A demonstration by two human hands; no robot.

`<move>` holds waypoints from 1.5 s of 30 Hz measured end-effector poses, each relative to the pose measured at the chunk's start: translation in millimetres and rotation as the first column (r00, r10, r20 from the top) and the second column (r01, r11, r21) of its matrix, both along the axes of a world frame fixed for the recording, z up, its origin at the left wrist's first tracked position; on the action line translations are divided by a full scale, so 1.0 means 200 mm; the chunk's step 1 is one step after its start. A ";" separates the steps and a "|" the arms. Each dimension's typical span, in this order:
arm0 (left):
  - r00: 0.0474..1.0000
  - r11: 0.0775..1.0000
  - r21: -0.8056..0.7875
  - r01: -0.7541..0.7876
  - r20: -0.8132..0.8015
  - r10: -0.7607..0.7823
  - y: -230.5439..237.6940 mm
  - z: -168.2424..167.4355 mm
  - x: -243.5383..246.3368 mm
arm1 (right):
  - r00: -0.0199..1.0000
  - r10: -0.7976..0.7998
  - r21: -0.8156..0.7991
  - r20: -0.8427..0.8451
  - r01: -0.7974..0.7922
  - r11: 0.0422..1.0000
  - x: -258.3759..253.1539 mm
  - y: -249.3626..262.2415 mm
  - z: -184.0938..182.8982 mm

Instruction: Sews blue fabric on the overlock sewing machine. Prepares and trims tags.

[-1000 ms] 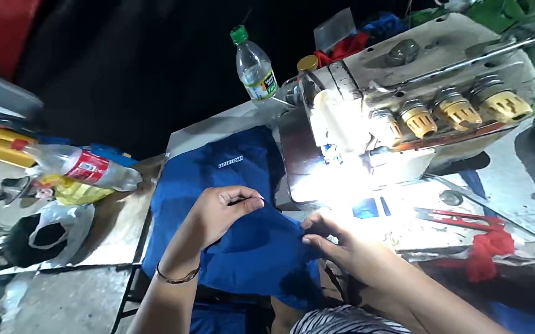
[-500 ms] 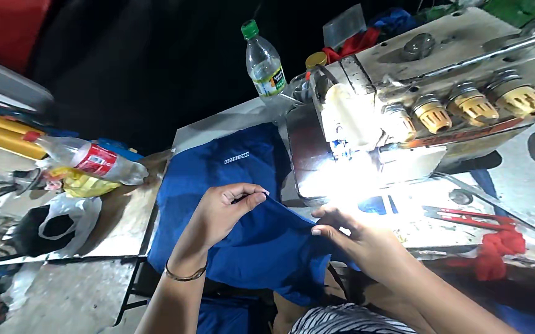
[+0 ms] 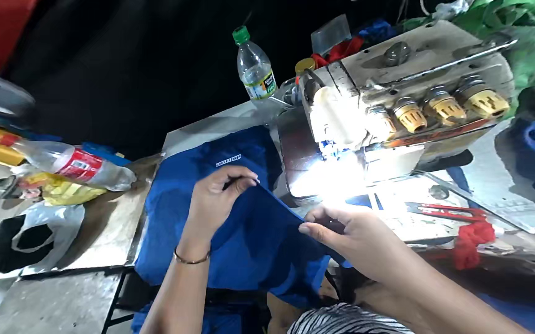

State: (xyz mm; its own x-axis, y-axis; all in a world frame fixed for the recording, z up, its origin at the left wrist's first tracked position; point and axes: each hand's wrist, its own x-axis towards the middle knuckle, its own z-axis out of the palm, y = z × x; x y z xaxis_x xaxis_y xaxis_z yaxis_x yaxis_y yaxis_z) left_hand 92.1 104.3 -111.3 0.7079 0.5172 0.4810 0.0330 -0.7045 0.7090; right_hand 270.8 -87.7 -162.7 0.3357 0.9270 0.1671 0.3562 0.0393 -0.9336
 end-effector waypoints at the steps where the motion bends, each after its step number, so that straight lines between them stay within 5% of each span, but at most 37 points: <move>1: 0.999 0.999 -0.013 0.046 0.028 -0.045 0.02 0.02 0.06 | 1.000 -0.029 0.033 0.005 0.029 0.999 0.01 -0.03 0.04; 4: 0.980 0.971 -0.131 0.199 0.040 -0.195 0.07 0.01 0.31 | 0.988 -0.147 -0.013 0.049 0.148 0.989 0.07 -0.11 0.10; 6: 0.976 0.984 -0.114 0.139 -0.154 -0.156 0.06 -0.03 0.46 | 0.975 -0.223 -0.143 0.025 0.224 0.964 0.11 -0.14 0.07; 8: 0.931 0.992 0.122 0.030 -0.365 0.017 0.00 -0.08 0.55 | 0.965 -0.261 -0.240 -0.018 0.249 0.938 0.14 -0.14 0.00; 12: 0.878 0.868 0.486 -0.101 -0.368 0.307 -0.18 -0.11 0.56 | 0.959 -0.268 -0.196 -0.093 0.246 0.949 0.15 -0.13 -0.11; 17: 0.852 0.887 0.412 -0.209 -0.369 0.372 -0.43 -0.21 0.49 | 0.962 -0.219 -0.144 -0.162 0.197 0.970 0.15 -0.14 -0.16; 22: 0.903 0.874 0.467 -0.135 -0.305 0.302 -0.55 -0.38 0.43 | 0.952 -0.223 -0.214 -0.208 0.178 0.960 0.14 -0.24 -0.24; 35: 0.868 0.810 0.566 -0.153 -0.315 0.384 -0.52 -0.35 0.56 | 0.913 -0.273 -0.214 -0.303 0.214 0.953 0.17 -0.21 -0.26; 38: 0.904 0.877 0.471 -0.091 -0.331 0.271 -0.50 -0.33 0.53 | 0.917 -0.259 -0.189 -0.302 0.208 0.960 0.16 -0.21 -0.27; 40: 0.971 0.950 0.304 -0.068 -0.201 0.133 -0.48 -0.31 0.41 | 0.924 -0.243 -0.180 -0.295 0.197 0.964 0.16 -0.22 -0.26; 42: 0.959 0.934 0.216 -0.284 0.074 0.275 -0.52 -0.35 0.16 | 0.933 -0.234 -0.196 -0.273 0.184 0.963 0.16 -0.24 -0.25; 45: 0.653 0.709 -0.014 -0.705 0.378 0.657 -0.54 -0.55 -0.28 | 0.936 -0.245 -0.212 -0.252 0.194 0.958 0.17 -0.23 -0.25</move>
State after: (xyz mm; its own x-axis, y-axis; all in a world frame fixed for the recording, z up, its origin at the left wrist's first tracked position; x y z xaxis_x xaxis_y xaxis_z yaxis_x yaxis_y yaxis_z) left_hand 36.5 -3.5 -221.7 -0.0362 0.7074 0.7059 0.3219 -0.6604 0.6784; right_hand 304.2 -133.4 -212.8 0.5431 0.8306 -0.1234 0.0674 -0.1896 -0.9795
